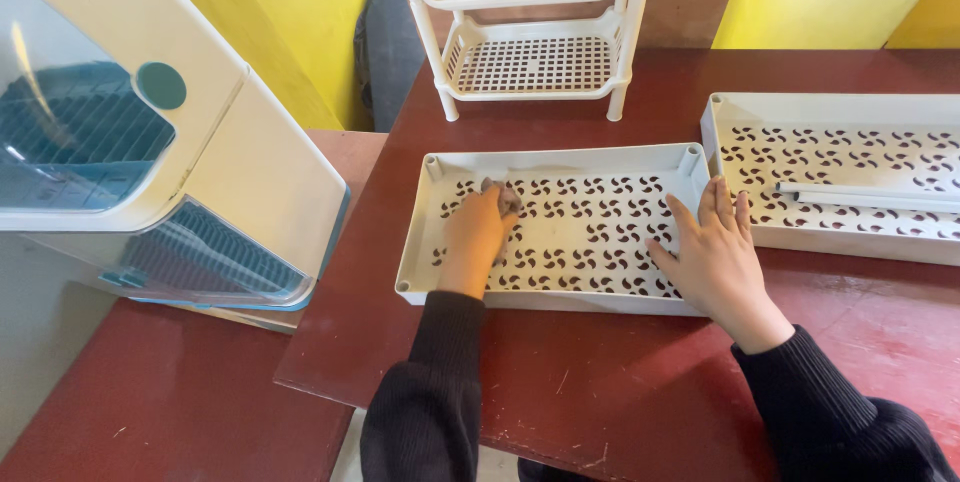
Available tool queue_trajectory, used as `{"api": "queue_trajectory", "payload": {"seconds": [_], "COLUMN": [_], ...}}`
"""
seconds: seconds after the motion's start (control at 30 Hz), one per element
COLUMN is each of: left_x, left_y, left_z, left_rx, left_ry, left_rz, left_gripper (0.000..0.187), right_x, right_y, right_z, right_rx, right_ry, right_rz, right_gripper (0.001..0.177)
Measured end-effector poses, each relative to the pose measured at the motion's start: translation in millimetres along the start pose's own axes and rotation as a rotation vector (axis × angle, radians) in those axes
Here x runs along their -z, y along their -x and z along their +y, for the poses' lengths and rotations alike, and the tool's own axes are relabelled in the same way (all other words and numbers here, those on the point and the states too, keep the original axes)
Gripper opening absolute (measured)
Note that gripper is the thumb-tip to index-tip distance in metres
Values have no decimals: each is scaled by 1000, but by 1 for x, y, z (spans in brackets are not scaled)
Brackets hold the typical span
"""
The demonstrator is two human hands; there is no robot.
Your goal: The person wipes a white perforated tray with a gray cloth, then inserts white plastic poles into the tray's corner holes to begin assembling a shelving unit. The tray and poles are handled directly by hand.
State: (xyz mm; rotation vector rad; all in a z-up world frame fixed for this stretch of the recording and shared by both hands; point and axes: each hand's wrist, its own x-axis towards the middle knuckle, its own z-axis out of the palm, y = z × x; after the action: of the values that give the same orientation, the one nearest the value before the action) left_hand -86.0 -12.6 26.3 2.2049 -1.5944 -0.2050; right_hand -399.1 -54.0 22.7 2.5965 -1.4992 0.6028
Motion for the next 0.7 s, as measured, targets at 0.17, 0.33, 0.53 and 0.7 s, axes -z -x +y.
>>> {"api": "queue_trajectory", "payload": {"seconds": [0.17,0.33,0.53,0.7], "left_x": [-17,-69,-125,-133], "left_y": [2,-6,-16,-27], "left_z": [45,139,196,195], "left_rx": [-123,-373,-475,-429], "left_ry": [140,-91,149,86], "left_rz": [-212,17,170,266], "left_gripper": [48,24,28,17], "right_x": [2,7,16,24], "right_y": [2,2,4,0], "right_z": [-1,-1,1,-5], "right_rx": [19,-32,-290,-275], "right_ry": [-9,-242,-510,-533], "right_rz": [-27,61,33,59], "right_gripper": [74,63,59,59]}}
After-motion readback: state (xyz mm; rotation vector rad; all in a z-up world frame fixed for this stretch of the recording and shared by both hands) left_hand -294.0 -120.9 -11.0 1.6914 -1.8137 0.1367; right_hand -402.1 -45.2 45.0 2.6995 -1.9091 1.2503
